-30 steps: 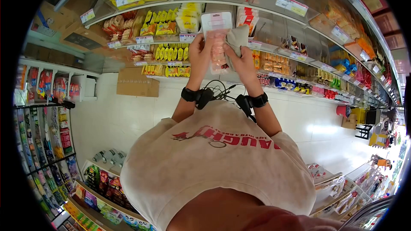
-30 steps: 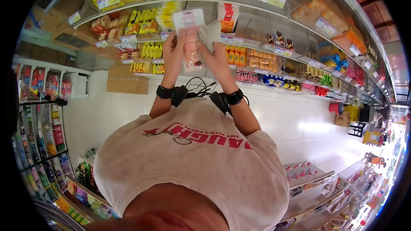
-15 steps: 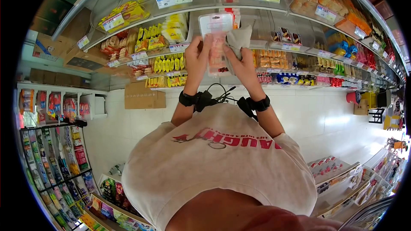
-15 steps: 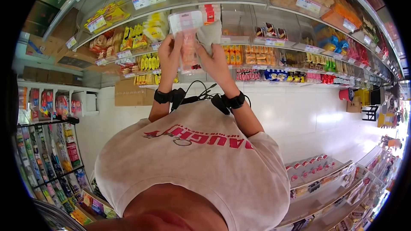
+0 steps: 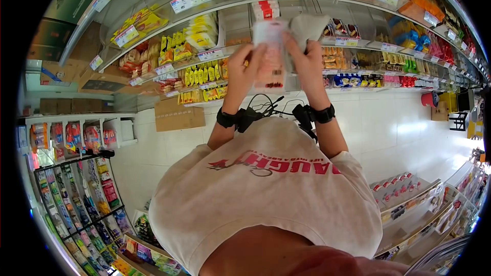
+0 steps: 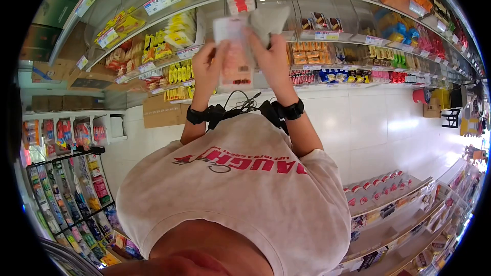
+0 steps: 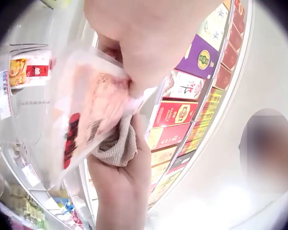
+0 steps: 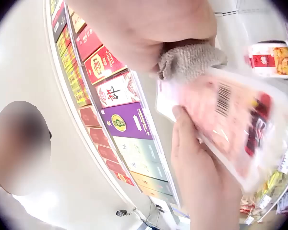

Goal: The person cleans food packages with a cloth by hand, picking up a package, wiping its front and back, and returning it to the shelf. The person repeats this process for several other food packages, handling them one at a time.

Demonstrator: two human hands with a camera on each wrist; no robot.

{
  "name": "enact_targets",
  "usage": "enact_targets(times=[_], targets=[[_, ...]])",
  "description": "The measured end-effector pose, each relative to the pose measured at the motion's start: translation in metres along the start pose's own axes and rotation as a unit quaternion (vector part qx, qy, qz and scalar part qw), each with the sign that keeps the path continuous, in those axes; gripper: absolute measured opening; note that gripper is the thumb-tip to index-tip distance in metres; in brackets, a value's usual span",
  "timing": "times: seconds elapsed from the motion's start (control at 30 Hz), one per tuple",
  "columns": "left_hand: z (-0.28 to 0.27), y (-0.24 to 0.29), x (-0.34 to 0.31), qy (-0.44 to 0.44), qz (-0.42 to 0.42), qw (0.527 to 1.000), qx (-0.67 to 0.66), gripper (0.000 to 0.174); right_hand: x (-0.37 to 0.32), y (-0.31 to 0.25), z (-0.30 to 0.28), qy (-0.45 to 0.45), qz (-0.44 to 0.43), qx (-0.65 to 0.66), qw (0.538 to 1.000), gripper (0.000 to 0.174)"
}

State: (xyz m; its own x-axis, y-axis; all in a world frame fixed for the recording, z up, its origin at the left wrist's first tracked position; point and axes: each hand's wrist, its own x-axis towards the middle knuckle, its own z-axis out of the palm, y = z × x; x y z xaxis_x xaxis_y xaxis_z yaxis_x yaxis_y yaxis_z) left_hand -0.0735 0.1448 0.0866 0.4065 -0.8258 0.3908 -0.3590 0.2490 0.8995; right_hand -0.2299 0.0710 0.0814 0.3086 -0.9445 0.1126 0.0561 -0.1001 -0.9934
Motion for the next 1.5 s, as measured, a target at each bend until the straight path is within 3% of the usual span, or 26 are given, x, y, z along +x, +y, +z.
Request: enact_targets(times=[0.03, 0.07, 0.13, 0.2, 0.23, 0.27, 0.3, 0.33, 0.37, 0.4, 0.43, 0.5, 0.57, 0.6, 0.73, 0.8, 0.83, 0.87, 0.9, 0.97, 1.13, 1.37, 1.43, 1.5], targets=[[0.002, 0.0, -0.001, 0.043, -0.042, 0.998, -0.027, 0.028, -0.003, 0.008, 0.0, -0.008, 0.004, -0.06, 0.998, 0.026], [0.002, 0.001, 0.0, 0.085, -0.064, 0.993, -0.056, 0.028, -0.011, 0.017, 0.007, -0.022, -0.005, -0.033, 0.999, 0.027], [-0.002, -0.008, 0.007, 0.078, -0.022, 0.997, 0.019, 0.027, -0.029, 0.021, 0.028, -0.048, -0.025, 0.022, 0.998, 0.029], [-0.009, -0.021, 0.009, 0.042, 0.02, 0.988, 0.147, 0.02, -0.03, 0.028, 0.024, -0.021, -0.059, -0.032, 0.998, 0.026], [-0.005, -0.02, 0.008, 0.046, 0.029, 0.991, 0.119, 0.02, -0.029, 0.034, 0.021, -0.008, -0.075, -0.058, 0.995, 0.025], [0.001, -0.018, 0.005, 0.049, 0.036, 0.994, 0.092, 0.024, -0.023, 0.057, 0.015, 0.001, -0.038, -0.146, 0.989, 0.029], [0.004, -0.016, 0.002, 0.049, 0.044, 0.996, 0.065, 0.03, -0.025, 0.052, 0.015, 0.008, -0.076, -0.145, 0.986, 0.032], [0.004, -0.015, -0.002, -0.015, 0.008, 0.999, 0.045, 0.042, -0.023, 0.037, 0.015, 0.017, -0.115, -0.145, 0.983, 0.034], [0.007, -0.012, -0.005, -0.036, -0.041, 0.998, -0.035, 0.043, -0.023, 0.021, 0.015, 0.024, -0.153, -0.147, 0.977, 0.037], [0.013, -0.007, -0.007, -0.057, -0.09, 0.988, -0.115, 0.044, -0.029, 0.008, 0.017, -0.016, -0.135, -0.144, 0.98, 0.041], [0.016, -0.004, -0.008, -0.077, -0.139, 0.968, -0.193, 0.046, -0.033, 0.006, 0.025, 0.006, -0.202, -0.169, 0.965, 0.04], [0.016, -0.013, -0.008, -0.091, -0.129, 0.972, -0.174, 0.055, -0.034, 0.005, 0.039, 0.049, -0.303, -0.214, 0.927, 0.037], [0.018, -0.009, -0.009, -0.086, -0.141, 0.97, -0.18, 0.058, -0.033, 0.007, 0.045, 0.09, -0.335, -0.249, 0.904, 0.033], [0.014, -0.012, -0.011, -0.088, -0.173, 0.972, -0.132, 0.056, -0.031, 0.014, 0.044, 0.082, -0.308, -0.253, 0.913, 0.031], [0.009, -0.008, -0.018, -0.045, -0.172, 0.981, -0.08, 0.051, -0.02, 0.031, 0.029, 0.001, -0.138, -0.284, 0.949, 0.029], [0.009, -0.012, -0.02, 0.016, -0.181, 0.979, -0.094, 0.048, -0.019, 0.01, 0.01, -0.102, 0.059, -0.132, 0.984, 0.03], [0.009, -0.011, -0.017, 0.028, -0.144, 0.986, -0.083, 0.047, -0.021, -0.001, 0.006, -0.151, 0.157, -0.052, 0.975, 0.031], [0.009, -0.009, -0.014, 0.04, -0.108, 0.991, -0.072, 0.046, -0.03, 0.008, 0.014, -0.135, 0.082, 0.066, 0.985, 0.03], [0.009, -0.006, -0.012, 0.052, -0.073, 0.994, -0.061, 0.045, -0.034, 0.014, 0.02, -0.123, 0.056, 0.093, 0.986, 0.03], [0.008, -0.01, -0.009, 0.055, -0.094, 0.992, -0.063, 0.036, -0.037, 0.022, 0.027, -0.098, 0.003, 0.145, 0.985, 0.031], [-0.003, -0.019, -0.01, 0.027, -0.129, 0.989, -0.059, 0.041, -0.04, 0.023, 0.026, -0.119, 0.018, 0.081, 0.989, 0.033], [-0.007, -0.03, -0.01, 0.077, -0.104, 0.987, -0.096, 0.038, -0.04, 0.027, 0.003, -0.186, -0.024, 0.023, 0.982, 0.035], [0.001, -0.024, -0.009, 0.091, -0.079, 0.988, -0.093, 0.038, -0.037, 0.025, -0.004, -0.096, 0.066, 0.068, 0.991, 0.034], [-0.003, -0.011, -0.01, 0.053, -0.086, 0.993, -0.059, 0.036, -0.032, 0.018, -0.014, -0.021, 0.155, 0.068, 0.985, 0.033]])
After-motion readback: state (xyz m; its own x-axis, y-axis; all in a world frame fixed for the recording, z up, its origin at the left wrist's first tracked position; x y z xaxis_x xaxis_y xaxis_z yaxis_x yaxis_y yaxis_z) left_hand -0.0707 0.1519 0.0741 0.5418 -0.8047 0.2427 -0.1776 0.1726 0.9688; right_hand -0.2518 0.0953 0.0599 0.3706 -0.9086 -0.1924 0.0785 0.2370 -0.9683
